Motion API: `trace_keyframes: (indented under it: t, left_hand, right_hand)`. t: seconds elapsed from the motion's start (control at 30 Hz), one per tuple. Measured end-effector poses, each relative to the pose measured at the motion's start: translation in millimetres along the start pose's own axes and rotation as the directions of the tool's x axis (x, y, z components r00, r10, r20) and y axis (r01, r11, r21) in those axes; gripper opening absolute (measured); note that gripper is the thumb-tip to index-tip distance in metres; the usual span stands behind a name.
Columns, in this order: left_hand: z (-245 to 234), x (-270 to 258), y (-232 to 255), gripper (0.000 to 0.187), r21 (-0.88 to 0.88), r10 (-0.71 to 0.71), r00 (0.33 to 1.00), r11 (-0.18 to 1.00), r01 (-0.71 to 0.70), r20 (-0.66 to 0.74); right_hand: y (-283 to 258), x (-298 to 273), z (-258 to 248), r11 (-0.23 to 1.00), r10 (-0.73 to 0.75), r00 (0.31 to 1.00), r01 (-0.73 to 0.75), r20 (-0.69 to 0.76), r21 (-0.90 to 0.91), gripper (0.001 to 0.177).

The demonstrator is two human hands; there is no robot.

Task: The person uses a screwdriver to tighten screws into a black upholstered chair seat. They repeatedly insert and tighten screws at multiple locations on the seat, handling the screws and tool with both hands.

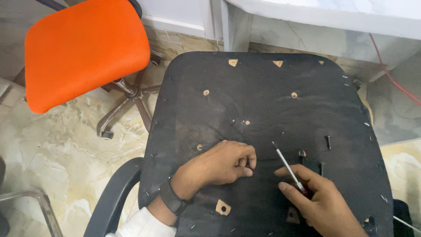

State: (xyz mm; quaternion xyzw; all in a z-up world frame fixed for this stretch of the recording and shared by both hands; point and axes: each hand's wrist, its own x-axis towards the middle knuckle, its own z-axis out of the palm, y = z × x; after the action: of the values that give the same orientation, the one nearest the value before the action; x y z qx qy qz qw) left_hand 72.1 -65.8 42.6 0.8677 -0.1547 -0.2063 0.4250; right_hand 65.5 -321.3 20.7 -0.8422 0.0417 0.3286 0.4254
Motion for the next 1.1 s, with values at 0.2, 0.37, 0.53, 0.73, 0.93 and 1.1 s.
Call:
trace_keyframes:
  t: [0.2, 0.37, 0.53, 0.73, 0.93, 1.1]
  left_hand:
    - [-24.6, -1.2, -16.3, 0.025, 0.007, 0.046, 0.981, 0.999, -0.048, 0.191]
    - [-33.9, -13.8, -31.0, 0.020, -0.089, 0.129, 0.977, 0.989, -0.115, 0.172]
    - [-45.3, -24.6, -45.6, 0.016, -0.131, 0.195, 0.976, 0.975, -0.182, 0.100]
    - [-67.9, -35.1, -65.7, 0.022, -0.170, 0.133, 0.991, 0.976, -0.136, -0.024]
    - [-72.7, -45.6, -73.4, 0.030, -0.125, 0.112, 0.961, 0.981, -0.147, -0.253]
    - [-74.0, -51.3, -71.0, 0.036, -0.112, 0.134, 0.833, 0.967, -0.228, -0.537]
  right_hand:
    - [-30.1, 1.6, 15.1, 0.966, 0.243, 0.969, -0.246, -0.045, -0.079, 0.026]
    - [-39.6, -6.8, 34.2, 0.982, 0.132, 0.985, -0.146, -0.114, -0.119, 0.028]
    - [-49.8, -15.3, 44.7, 0.976, 0.195, 0.971, -0.207, -0.139, -0.072, 0.027]
    - [-52.4, -19.5, 55.7, 0.987, 0.159, 0.971, -0.153, -0.176, 0.048, 0.022]
    - [-35.4, -15.0, 53.4, 0.960, -0.131, 0.947, 0.195, -0.295, 0.199, 0.033]
    - [-25.5, -17.4, 46.5, 0.843, -0.306, 0.858, 0.446, -0.413, 0.301, 0.031]
